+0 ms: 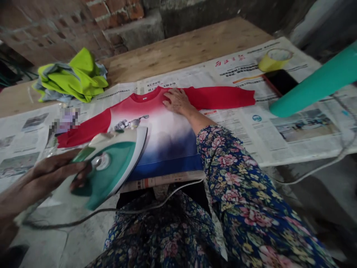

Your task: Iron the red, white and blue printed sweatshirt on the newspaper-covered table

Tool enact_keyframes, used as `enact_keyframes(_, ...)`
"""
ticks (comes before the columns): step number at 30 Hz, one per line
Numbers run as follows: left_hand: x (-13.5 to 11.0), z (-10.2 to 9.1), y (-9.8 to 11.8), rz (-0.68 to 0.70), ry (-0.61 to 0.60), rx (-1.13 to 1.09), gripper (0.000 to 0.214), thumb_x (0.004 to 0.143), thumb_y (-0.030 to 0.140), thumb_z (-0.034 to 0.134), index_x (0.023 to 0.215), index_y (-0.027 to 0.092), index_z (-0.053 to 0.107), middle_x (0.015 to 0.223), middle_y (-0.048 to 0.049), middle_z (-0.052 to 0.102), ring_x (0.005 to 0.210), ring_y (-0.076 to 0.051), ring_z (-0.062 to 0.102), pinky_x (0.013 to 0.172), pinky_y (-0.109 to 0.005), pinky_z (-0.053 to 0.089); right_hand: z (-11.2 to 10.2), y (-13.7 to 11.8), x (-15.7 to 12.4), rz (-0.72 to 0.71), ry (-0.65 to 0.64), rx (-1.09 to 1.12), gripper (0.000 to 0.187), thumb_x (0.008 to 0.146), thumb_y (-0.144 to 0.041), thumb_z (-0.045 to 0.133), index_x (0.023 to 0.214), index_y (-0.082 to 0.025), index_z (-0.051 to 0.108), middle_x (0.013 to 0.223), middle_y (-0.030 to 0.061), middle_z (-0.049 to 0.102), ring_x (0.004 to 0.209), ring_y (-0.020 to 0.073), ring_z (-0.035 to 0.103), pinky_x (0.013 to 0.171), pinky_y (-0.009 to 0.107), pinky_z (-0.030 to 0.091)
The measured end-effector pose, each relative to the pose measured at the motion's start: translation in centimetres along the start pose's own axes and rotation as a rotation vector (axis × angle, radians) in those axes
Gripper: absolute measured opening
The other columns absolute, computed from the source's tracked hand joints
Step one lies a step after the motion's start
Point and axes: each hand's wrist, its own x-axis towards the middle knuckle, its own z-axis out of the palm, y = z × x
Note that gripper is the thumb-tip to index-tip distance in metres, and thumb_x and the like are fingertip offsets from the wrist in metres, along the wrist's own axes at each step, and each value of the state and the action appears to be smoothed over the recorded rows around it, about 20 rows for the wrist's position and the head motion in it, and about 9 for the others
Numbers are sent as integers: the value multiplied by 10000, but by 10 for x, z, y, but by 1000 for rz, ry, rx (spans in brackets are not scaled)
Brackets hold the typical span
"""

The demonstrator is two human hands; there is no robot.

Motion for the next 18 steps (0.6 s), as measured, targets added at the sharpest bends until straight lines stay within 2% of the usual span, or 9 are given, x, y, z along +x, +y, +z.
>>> enact_keyframes(2,32,15,22,159,-72,-43,526,889,703,747,625,254,674,612,-18,625,595,-169,561,600,-290,494,-10,9,1,-13,-70,19,640,1138,-417,477,1725,-210,620,1792,113,559,1675,384,468,1390,619,355)
enact_keyframes(4,63,28,37,264,-135,-76,465,931,624,736,675,244,652,629,-1,617,608,-154,558,618,-281,478,-21,23,-2,-59,-111,21,638,1135,-397,485,1747,-254,595,1785,78,573,1688,368,458,1388,611,361)
enact_keyframes(6,85,39,46,328,-192,-85,431,950,579,715,694,240,643,637,0,616,622,-154,563,634,-285,474,-30,36,-9,-98,-130,-9,610,1142,-412,474,1722,-299,624,1796,48,562,1716,378,408,1395,661,319)
enact_keyframes(8,95,46,50,353,-242,-71,434,964,565,696,679,242,641,629,-6,618,626,-161,572,643,-291,475,-33,45,-19,-93,-149,-36,602,1157,-458,442,1711,-322,634,1834,33,510,1746,400,341,1399,717,264)
enact_keyframes(11,88,51,53,332,-346,-53,445,964,562,705,647,254,651,617,-11,635,614,-176,600,680,-305,511,-29,48,-31,-39,-162,-35,649,1175,-517,385,1780,-338,541,1881,29,436,1766,412,287,1403,739,229)
enact_keyframes(14,67,52,51,250,-429,-48,382,874,600,797,680,278,729,597,-7,643,582,-200,624,653,-318,537,-24,43,-34,-13,-165,-49,661,1177,-526,366,1794,-341,516,1891,31,416,1770,422,272,1402,753,216)
enact_keyframes(16,53,50,49,172,-416,-36,308,790,616,862,819,311,824,595,11,663,579,-222,644,592,-316,531,-25,42,-30,-13,-162,-75,640,1176,-510,381,1774,-353,547,1875,29,445,1751,415,325,1394,747,254)
enact_keyframes(18,43,48,50,136,-379,-28,322,772,618,880,941,345,866,591,33,681,588,-232,656,557,-307,521,-32,43,-21,-68,-144,-120,593,1171,-499,436,1715,-356,627,1813,28,542,1689,388,454,1372,683,357)
